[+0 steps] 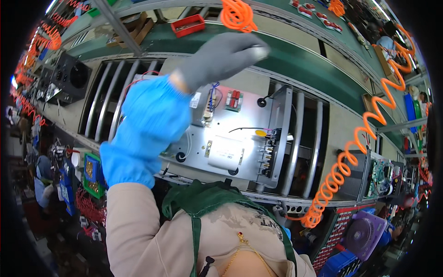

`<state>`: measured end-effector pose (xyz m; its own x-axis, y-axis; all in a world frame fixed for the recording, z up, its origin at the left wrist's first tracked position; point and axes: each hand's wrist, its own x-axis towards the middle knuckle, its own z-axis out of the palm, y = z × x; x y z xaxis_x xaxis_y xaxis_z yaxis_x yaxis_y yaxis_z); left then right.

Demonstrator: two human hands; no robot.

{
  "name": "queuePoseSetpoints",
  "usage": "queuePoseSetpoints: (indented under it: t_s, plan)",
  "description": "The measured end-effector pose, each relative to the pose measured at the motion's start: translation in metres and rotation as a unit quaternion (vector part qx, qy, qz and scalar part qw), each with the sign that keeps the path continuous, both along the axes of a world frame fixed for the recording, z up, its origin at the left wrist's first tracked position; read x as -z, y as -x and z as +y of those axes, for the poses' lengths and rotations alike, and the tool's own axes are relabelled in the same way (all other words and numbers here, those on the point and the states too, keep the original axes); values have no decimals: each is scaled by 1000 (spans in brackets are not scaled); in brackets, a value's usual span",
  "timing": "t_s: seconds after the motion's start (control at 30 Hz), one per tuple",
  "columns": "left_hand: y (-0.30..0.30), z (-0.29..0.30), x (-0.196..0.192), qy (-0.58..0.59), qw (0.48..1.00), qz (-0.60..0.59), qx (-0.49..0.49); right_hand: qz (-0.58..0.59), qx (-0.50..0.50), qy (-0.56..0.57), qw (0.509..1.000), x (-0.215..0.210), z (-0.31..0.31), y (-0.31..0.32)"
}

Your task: The person assembles an electronic device on a factory workbench. They use a screwdriver to secure components, connect various colored wires to a circuit board, and use a soldering iron to attach wires to a cylindrical component. The person also uses pliers to strip wire ends and organizes the wiring within the device casing.

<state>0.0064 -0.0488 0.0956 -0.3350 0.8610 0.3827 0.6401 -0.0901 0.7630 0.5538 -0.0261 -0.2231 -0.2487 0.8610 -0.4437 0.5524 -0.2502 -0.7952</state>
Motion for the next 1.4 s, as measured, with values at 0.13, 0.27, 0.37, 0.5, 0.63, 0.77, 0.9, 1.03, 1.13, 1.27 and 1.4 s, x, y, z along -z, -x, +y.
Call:
queuePoseSetpoints:
  t_s: [0.13,0.27,0.37,0.5,0.63,0.77,0.9,1.03,1.13,1.27,1.4]
  plan:
    - [-49,-123,10,136,967,-151,-153,-20,-82,4,996,-39,-3,33]
    - [-70,-190,80,-24,986,-92,-137,-32,-181,21,983,-59,-11,70]
    - [-93,-218,107,-32,975,-60,-213,-51,-269,35,961,-65,-18,105]
    - [-109,-285,125,26,969,-96,-226,-81,-402,34,911,-78,-31,167]
    - [-89,-391,134,13,891,-199,-407,-104,-499,48,859,-88,-67,230]
    - [-16,-540,187,-115,640,-250,-718,-131,-570,55,809,-101,-114,284]
    - [72,-659,231,-132,514,-201,-824,-141,-633,58,759,-114,-165,334]
    - [132,-721,258,2,459,-168,-872,-139,-702,53,697,-132,-213,392]
    - [143,-728,248,74,524,-152,-834,-108,-746,3,657,-152,-262,445]
    - [139,-742,245,-8,509,-9,-860,22,-791,-15,612,-168,-322,515]
    - [73,-706,168,-309,524,-240,-757,24,-779,107,618,-173,-404,570]
